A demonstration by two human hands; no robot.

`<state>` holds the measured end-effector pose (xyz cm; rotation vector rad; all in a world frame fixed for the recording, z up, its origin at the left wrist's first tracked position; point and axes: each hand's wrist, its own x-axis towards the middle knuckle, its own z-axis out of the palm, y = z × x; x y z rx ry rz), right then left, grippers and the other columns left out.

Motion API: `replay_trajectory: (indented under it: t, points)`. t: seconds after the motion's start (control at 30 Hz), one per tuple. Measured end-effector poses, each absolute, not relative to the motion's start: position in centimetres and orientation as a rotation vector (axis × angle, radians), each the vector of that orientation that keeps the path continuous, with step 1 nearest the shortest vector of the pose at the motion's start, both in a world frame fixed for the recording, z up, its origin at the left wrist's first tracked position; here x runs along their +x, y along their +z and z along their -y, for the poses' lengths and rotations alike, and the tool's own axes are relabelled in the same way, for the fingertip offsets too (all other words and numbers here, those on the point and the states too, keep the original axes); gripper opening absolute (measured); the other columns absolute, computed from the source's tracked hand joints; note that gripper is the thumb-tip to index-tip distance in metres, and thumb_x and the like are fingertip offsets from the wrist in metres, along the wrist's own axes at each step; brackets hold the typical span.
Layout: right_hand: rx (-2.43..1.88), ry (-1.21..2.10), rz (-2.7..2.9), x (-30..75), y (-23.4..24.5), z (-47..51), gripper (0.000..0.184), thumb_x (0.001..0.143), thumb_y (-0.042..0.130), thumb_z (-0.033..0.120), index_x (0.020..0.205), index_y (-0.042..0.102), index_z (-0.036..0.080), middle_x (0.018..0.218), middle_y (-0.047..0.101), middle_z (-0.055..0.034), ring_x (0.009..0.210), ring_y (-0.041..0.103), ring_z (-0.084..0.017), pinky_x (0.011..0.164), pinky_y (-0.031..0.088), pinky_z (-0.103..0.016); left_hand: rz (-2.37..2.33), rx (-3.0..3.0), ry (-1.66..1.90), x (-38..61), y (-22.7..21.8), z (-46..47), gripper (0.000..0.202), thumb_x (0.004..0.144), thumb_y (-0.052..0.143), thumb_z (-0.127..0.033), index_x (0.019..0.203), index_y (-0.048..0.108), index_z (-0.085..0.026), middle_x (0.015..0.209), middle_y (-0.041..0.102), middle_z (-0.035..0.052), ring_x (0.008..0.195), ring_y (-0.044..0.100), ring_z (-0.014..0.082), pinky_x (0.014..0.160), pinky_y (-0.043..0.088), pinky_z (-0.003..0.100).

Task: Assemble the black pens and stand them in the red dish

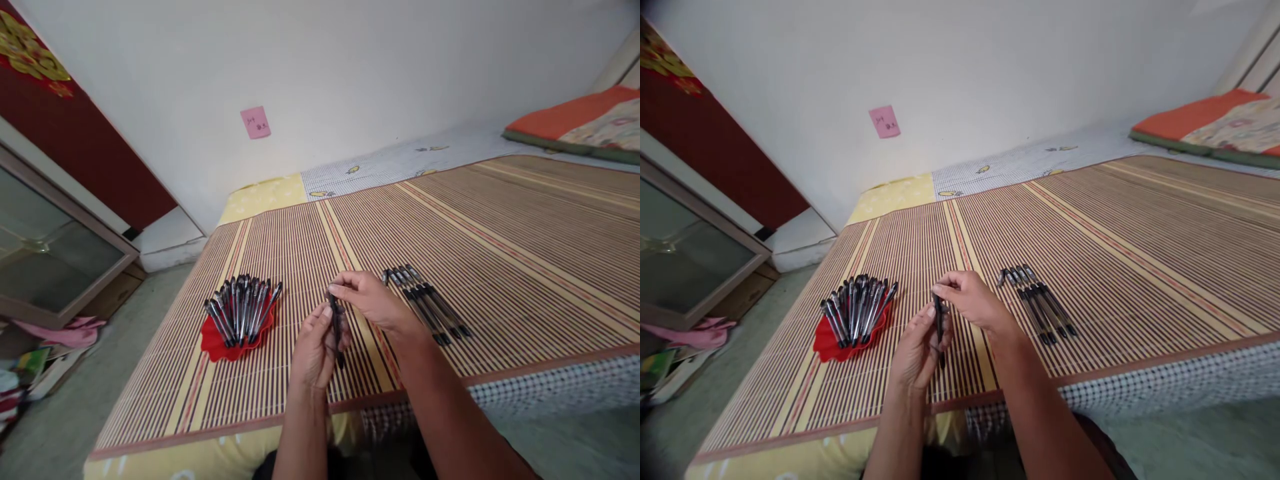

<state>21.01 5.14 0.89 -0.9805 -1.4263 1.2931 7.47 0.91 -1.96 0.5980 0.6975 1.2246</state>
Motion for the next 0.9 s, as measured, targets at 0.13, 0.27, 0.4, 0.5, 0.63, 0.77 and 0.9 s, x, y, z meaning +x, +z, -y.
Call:
replay_trajectory:
  t: [0.13, 0.27, 0.4, 0.5, 0.63, 0.77, 0.9]
  points:
    - [-0.953, 1.294, 1.443, 20.9, 1.0, -5.2, 0.015, 0.080, 0.064, 0.033, 0.077, 0.063, 0.018, 0.074, 0.059, 0.0017, 0.072, 0.055, -0.013, 0.073, 0.044, -0.028, -0.594, 0.602, 1.179, 7.1, -2.0, -0.9, 0.028, 0.076, 0.081, -0.030, 0.085, 0.061, -0.013, 0.061, 0.052, -0.0040, 0.044, 0.036, 0.0022, 0.040, 0.024, 0.013]
    - [-0.934, 1.302, 1.483, 20.8, 0.7, -5.2, 0.016, 0.082, 0.062, 0.034, 0.079, 0.066, 0.018, 0.077, 0.063, 0.0001, 0.076, 0.058, -0.014, 0.076, 0.045, -0.029, -0.546, 0.614, 1.169, 6.9, -1.8, -1.0, 0.024, 0.080, 0.077, -0.029, 0.085, 0.059, -0.014, 0.058, 0.044, -0.0070, 0.041, 0.027, 0.0005, 0.041, 0.019, 0.013]
    - [-0.954, 1.285, 1.532, 20.6, 0.2, -5.3, 0.016, 0.079, 0.066, 0.033, 0.083, 0.067, 0.018, 0.078, 0.065, -0.0005, 0.077, 0.060, -0.015, 0.076, 0.046, -0.029, -0.572, 0.638, 1.207, 7.0, -1.7, -1.2, 0.028, 0.079, 0.078, -0.032, 0.090, 0.060, -0.014, 0.060, 0.046, -0.0064, 0.042, 0.025, 0.0004, 0.041, 0.018, 0.013]
    - [-0.990, 1.235, 1.517, 20.1, 0.1, -5.3, 0.016, 0.079, 0.064, 0.033, 0.078, 0.066, 0.017, 0.074, 0.062, 0.0001, 0.073, 0.059, -0.015, 0.072, 0.045, -0.029, -0.627, 0.667, 1.227, 7.0, -1.9, -1.2, 0.030, 0.078, 0.079, -0.035, 0.086, 0.060, -0.014, 0.060, 0.048, -0.0054, 0.043, 0.025, 0.0007, 0.041, 0.018, 0.013]
    - [-1.035, 1.174, 1.442, 18.7, 0.1, -5.2, 0.015, 0.079, 0.062, 0.032, 0.078, 0.065, 0.017, 0.074, 0.062, -0.0007, 0.074, 0.059, -0.016, 0.069, 0.046, -0.028, -0.716, 0.739, 1.325, 7.1, -2.1, -1.3, 0.031, 0.079, 0.077, -0.040, 0.084, 0.061, -0.014, 0.059, 0.047, -0.0058, 0.043, 0.027, 0.0021, 0.040, 0.021, 0.015]
    - [-1.100, 1.153, 1.311, 17.2, -0.1, -4.8, 0.018, 0.079, 0.061, 0.033, 0.083, 0.066, 0.016, 0.072, 0.063, -0.0013, 0.066, 0.058, -0.015, 0.060, 0.045, -0.026, -0.860, 0.792, 1.453, 7.3, -2.1, -1.4, 0.035, 0.079, 0.076, -0.044, 0.092, 0.065, -0.013, 0.061, 0.048, -0.0060, 0.047, 0.033, 0.0034, 0.042, 0.025, 0.014]
    - [-1.110, 1.112, 1.261, 16.5, 0.0, -4.5, 0.018, 0.080, 0.060, 0.032, 0.079, 0.066, 0.016, 0.069, 0.063, -0.0015, 0.062, 0.057, -0.014, 0.055, 0.044, -0.025, -0.966, 0.829, 1.498, 7.4, -2.0, -1.3, 0.039, 0.076, 0.078, -0.047, 0.094, 0.067, -0.014, 0.063, 0.050, -0.0054, 0.049, 0.038, 0.0040, 0.044, 0.029, 0.014]
